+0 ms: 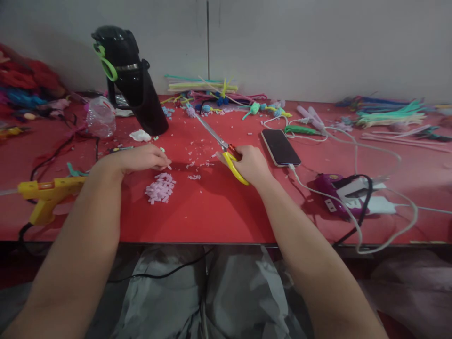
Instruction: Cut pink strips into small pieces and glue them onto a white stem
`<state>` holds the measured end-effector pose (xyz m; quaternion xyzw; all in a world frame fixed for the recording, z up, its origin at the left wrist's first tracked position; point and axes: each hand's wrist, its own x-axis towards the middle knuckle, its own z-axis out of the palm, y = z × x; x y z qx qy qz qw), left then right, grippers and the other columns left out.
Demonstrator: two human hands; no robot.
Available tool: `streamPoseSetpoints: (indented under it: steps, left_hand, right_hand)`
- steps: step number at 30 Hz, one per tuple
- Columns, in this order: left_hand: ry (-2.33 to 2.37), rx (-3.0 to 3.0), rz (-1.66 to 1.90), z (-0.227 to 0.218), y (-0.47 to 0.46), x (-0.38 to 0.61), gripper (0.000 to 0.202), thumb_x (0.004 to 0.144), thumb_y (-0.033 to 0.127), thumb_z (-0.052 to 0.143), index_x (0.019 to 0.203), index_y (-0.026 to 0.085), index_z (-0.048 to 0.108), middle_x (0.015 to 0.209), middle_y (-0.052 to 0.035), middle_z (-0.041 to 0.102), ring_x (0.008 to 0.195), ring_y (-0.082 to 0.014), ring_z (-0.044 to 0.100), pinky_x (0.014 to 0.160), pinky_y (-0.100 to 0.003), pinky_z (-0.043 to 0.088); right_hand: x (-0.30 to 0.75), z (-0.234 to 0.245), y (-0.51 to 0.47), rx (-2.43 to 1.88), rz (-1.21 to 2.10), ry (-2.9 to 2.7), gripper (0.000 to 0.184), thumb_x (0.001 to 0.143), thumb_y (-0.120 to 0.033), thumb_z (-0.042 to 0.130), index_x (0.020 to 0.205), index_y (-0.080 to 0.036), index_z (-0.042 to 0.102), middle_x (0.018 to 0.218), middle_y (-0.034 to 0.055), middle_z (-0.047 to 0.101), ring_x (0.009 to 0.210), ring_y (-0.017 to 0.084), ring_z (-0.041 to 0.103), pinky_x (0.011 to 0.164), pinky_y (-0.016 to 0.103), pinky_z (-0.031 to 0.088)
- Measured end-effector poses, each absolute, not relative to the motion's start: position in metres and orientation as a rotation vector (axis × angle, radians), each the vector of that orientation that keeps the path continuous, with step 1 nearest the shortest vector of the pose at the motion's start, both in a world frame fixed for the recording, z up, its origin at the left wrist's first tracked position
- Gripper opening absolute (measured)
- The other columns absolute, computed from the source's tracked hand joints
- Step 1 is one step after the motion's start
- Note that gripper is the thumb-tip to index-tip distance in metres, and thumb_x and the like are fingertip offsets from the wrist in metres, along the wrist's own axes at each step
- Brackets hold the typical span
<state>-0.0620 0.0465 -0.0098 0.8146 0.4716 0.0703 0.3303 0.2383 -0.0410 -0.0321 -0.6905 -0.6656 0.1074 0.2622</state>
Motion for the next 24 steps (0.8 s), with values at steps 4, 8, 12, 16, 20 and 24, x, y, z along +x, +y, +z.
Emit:
streamPoseSetpoints:
  steps: [4,8,12,16,20,24]
  left_hand:
    - [1.260,2.192,0.050,-0.013,0.052,-0.066,0.036,0.072,0.044,0.068,0.044,0.022,0.060,0.049,-0.0019,0.059,0.044,-0.0165,0.053,0.047,-0.030,0.038]
    - [1.292,2.313,0.176,-0.012,0.051,-0.070,0.049,0.073,0.054,0.070,0.041,0.022,0.052,0.036,0.0009,0.043,0.034,-0.0131,0.038,0.043,-0.030,0.030]
    - [1.412,2.226,0.775,-0.001,0.040,-0.062,0.049,0.083,0.056,0.062,0.050,0.022,0.050,0.040,0.0027,0.035,0.038,-0.0114,0.032,0.045,-0.031,0.027]
    - [1.295,2.143,1.195,0.020,0.031,-0.035,0.041,0.088,0.046,0.058,0.057,0.020,0.055,0.048,0.0016,0.046,0.047,-0.0106,0.039,0.048,-0.028,0.031]
    - [1.185,2.396,0.937,0.035,0.048,0.021,0.038,0.088,0.040,0.060,0.056,0.019,0.057,0.050,0.0009,0.050,0.051,-0.0121,0.044,0.055,-0.030,0.037]
    - [1.097,2.527,0.712,0.025,0.090,0.101,0.004,0.078,0.020,0.067,0.075,0.018,0.068,0.081,-0.0067,0.072,0.074,-0.0180,0.062,0.072,-0.033,0.047]
  right_hand:
    - [0.238,-0.033,-0.041,-1.868,0.280,-1.798,0.062,0.077,-0.076,0.057,0.057,-0.022,0.032,0.055,-0.0043,0.028,0.056,0.011,0.023,0.052,0.030,0.018]
    - [0.237,-0.032,-0.041,-1.897,0.274,-1.811,0.063,0.077,-0.079,0.055,0.057,-0.022,0.037,0.054,-0.0028,0.034,0.054,0.011,0.028,0.052,0.030,0.020]
    - [0.232,-0.028,-0.043,-2.035,0.230,-1.826,0.062,0.076,-0.081,0.054,0.063,-0.020,0.051,0.058,0.0030,0.050,0.056,0.015,0.043,0.052,0.028,0.026]
    - [0.225,-0.025,-0.044,-2.194,0.240,-1.880,0.065,0.072,-0.084,0.055,0.077,-0.020,0.067,0.076,0.0108,0.066,0.067,0.023,0.060,0.055,0.029,0.034]
    - [0.220,-0.023,-0.041,-2.250,0.251,-1.931,0.068,0.071,-0.086,0.055,0.083,-0.021,0.072,0.084,0.0153,0.071,0.077,0.028,0.067,0.060,0.032,0.040]
    - [0.218,-0.022,-0.039,-2.286,0.236,-1.936,0.067,0.073,-0.082,0.058,0.092,-0.020,0.074,0.088,0.0180,0.073,0.081,0.030,0.069,0.065,0.033,0.045]
